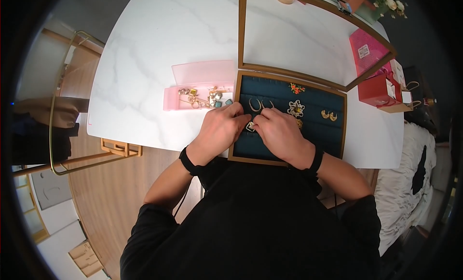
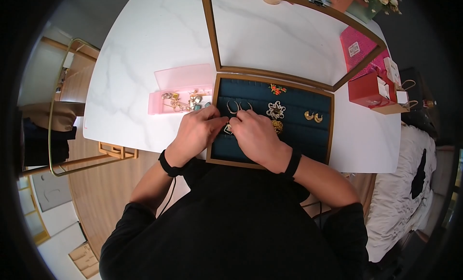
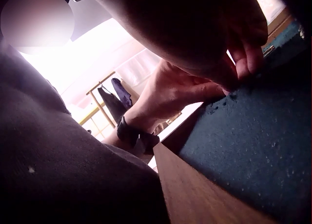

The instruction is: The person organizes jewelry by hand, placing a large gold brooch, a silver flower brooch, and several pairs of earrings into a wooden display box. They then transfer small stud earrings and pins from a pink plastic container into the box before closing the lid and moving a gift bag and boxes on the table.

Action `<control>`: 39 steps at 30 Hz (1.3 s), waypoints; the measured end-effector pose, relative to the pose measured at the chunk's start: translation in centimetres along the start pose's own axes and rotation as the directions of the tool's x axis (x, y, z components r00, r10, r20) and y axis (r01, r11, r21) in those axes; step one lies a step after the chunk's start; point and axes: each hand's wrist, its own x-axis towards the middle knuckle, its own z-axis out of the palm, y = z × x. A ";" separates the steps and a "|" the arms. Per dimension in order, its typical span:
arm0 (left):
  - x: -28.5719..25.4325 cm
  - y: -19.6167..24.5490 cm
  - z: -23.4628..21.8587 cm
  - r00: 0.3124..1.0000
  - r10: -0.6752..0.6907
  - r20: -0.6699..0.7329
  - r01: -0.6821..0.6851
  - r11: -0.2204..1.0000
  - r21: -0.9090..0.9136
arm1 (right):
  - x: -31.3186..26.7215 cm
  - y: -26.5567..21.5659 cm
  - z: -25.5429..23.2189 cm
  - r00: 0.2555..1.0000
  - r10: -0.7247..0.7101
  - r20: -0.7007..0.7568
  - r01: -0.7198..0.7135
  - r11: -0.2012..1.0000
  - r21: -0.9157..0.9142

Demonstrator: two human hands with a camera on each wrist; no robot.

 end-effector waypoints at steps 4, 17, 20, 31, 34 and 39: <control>0.0 0.3 -0.2 0.999 -0.007 -0.037 0.007 1.000 0.001 | 0.0 0.0 -0.3 1.000 0.006 -0.016 -0.006 1.000 0.026; -0.5 0.5 -0.9 1.000 0.025 -0.009 -0.026 0.999 -0.043 | 0.2 -0.6 -1.1 0.989 0.114 0.097 -0.123 0.987 0.102; -0.5 0.3 -0.8 0.999 0.027 0.026 -0.026 0.999 -0.043 | 0.4 -0.4 -0.9 0.987 0.126 0.101 -0.136 0.985 0.106; -0.1 0.3 -0.6 0.998 0.027 0.051 -0.027 0.999 -0.017 | 0.6 -0.4 -0.7 0.993 0.108 0.043 -0.111 0.990 0.084; -0.1 0.3 -0.7 0.999 0.029 0.046 -0.028 0.999 -0.025 | 0.6 -0.5 -0.8 0.990 0.124 0.063 -0.128 0.989 0.070; 0.3 0.8 -1.1 0.998 0.026 0.051 -0.025 1.000 -0.017 | 0.1 -0.4 -1.1 0.996 0.087 0.033 -0.089 0.995 0.047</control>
